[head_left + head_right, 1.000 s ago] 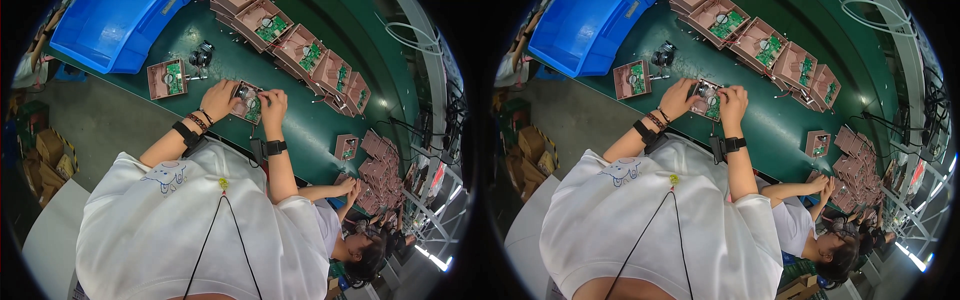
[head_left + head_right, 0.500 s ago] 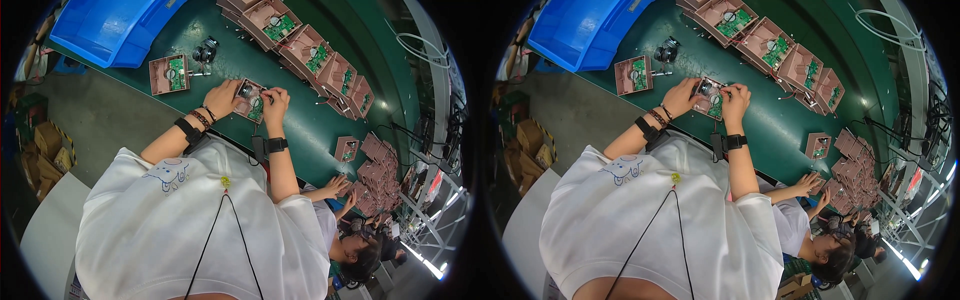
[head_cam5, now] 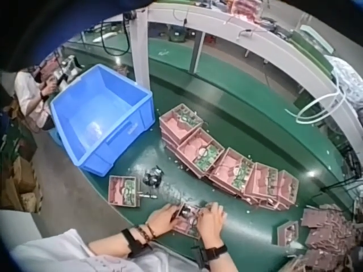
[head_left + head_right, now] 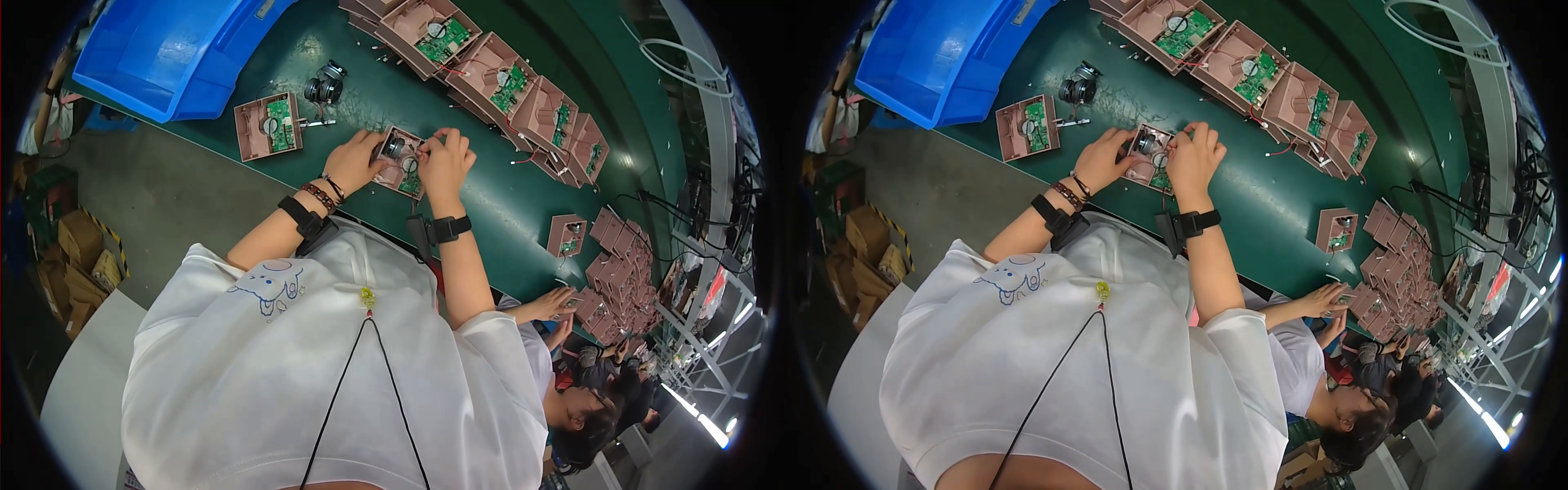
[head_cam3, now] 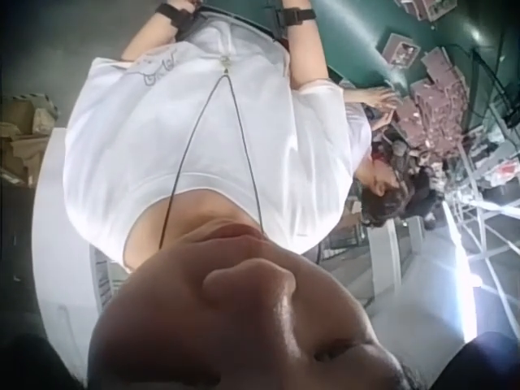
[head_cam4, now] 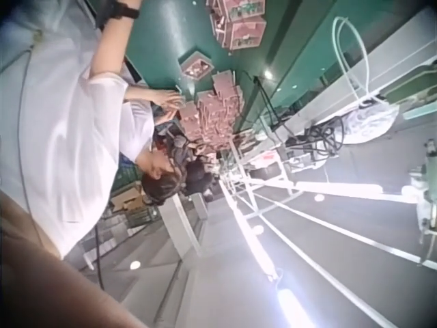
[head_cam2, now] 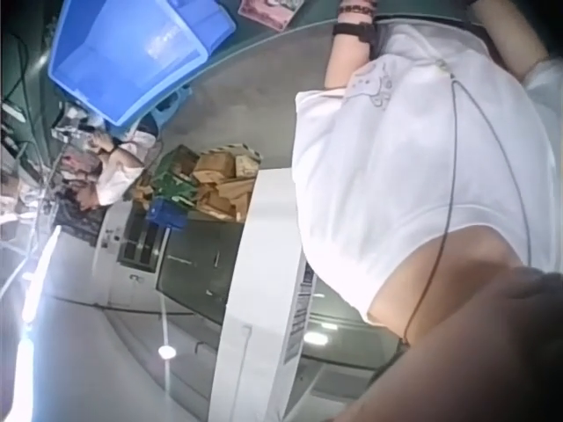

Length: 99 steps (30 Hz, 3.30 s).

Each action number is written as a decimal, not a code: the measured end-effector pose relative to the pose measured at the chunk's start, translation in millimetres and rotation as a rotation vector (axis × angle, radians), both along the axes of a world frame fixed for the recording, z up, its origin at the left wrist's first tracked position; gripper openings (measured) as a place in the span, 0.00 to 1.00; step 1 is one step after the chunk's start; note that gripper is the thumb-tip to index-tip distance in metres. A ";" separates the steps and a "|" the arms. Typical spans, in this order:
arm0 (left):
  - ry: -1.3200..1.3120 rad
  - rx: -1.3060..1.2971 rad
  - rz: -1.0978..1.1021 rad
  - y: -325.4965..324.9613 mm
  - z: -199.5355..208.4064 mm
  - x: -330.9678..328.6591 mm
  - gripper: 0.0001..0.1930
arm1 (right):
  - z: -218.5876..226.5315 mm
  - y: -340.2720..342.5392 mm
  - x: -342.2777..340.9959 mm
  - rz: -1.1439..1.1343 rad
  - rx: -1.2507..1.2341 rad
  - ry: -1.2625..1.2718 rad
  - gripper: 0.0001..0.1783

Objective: The person picks up a speaker and places it into a pink plastic housing, then tucks the attached wires into the housing before setting the assembly back onto the conveyor belt.

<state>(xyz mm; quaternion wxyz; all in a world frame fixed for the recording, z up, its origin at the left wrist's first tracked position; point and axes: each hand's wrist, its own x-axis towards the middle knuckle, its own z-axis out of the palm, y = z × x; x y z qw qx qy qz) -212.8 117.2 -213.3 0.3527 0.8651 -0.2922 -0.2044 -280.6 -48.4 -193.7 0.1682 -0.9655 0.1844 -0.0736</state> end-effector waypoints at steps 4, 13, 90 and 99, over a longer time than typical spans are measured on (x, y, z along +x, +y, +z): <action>0.039 0.023 -0.006 -2.7 5.7 -1.0 0.23 | -1.8 0.9 4.4 -0.004 -0.071 0.092 0.08; -0.102 -0.067 0.002 -12.8 24.4 7.6 0.21 | 1.4 13.1 -19.3 -0.028 0.064 -0.149 0.09; -0.472 0.009 0.085 -26.6 28.7 81.9 0.18 | -15.4 -21.4 -97.1 -0.392 0.784 0.139 0.26; -0.370 0.730 0.017 -1.4 28.8 136.9 0.29 | -8.9 -16.3 -82.3 -0.341 0.555 0.301 0.17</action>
